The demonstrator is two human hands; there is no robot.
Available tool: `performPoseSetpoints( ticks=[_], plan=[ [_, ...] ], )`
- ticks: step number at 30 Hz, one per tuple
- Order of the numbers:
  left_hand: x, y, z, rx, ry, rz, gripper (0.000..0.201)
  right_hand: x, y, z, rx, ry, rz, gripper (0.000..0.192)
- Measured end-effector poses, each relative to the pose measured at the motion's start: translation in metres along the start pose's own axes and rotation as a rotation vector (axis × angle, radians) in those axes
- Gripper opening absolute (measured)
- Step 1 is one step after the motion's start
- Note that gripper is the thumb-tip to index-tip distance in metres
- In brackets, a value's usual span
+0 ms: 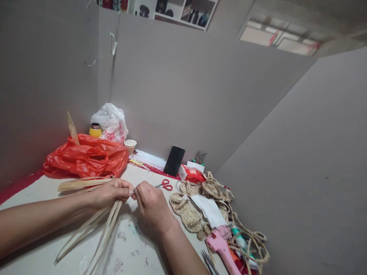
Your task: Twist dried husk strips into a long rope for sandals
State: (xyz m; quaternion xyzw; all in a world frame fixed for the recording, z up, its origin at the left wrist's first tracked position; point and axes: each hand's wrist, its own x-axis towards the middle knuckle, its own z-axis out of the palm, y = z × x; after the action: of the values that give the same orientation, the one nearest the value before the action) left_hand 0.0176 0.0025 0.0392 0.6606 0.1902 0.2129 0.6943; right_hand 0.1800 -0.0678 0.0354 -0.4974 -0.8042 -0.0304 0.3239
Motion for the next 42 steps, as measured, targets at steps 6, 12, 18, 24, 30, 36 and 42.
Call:
performPoseSetpoints(
  ticks=[6,12,18,24,30,36,42],
  plan=[
    [-0.012,0.004,-0.002,0.734,0.038,0.403,0.021,0.007,-0.013,0.013,0.795,-0.095,0.704,0.037],
    [-0.002,-0.001,-0.007,0.438,0.18,0.249,0.024,0.003,0.006,0.005,0.653,0.052,0.67,0.041],
    [0.009,-0.005,-0.019,-0.174,0.0,-0.126,0.027,-0.004,0.011,-0.003,-0.038,0.064,-0.02,0.028],
    [0.006,-0.008,-0.01,-0.253,-0.098,-0.183,0.031,-0.004,0.005,-0.001,-0.135,-0.008,-0.129,0.019],
    [-0.003,-0.003,-0.005,0.475,0.06,0.282,0.02,0.002,-0.009,0.014,0.324,0.057,0.405,0.029],
    [-0.009,-0.01,-0.006,1.063,0.069,0.603,0.016,0.006,-0.003,0.014,1.016,-0.342,0.908,0.04],
    [0.006,-0.005,-0.009,0.267,0.204,0.153,0.023,0.003,0.003,0.008,0.187,0.103,0.367,0.027]
  ],
)
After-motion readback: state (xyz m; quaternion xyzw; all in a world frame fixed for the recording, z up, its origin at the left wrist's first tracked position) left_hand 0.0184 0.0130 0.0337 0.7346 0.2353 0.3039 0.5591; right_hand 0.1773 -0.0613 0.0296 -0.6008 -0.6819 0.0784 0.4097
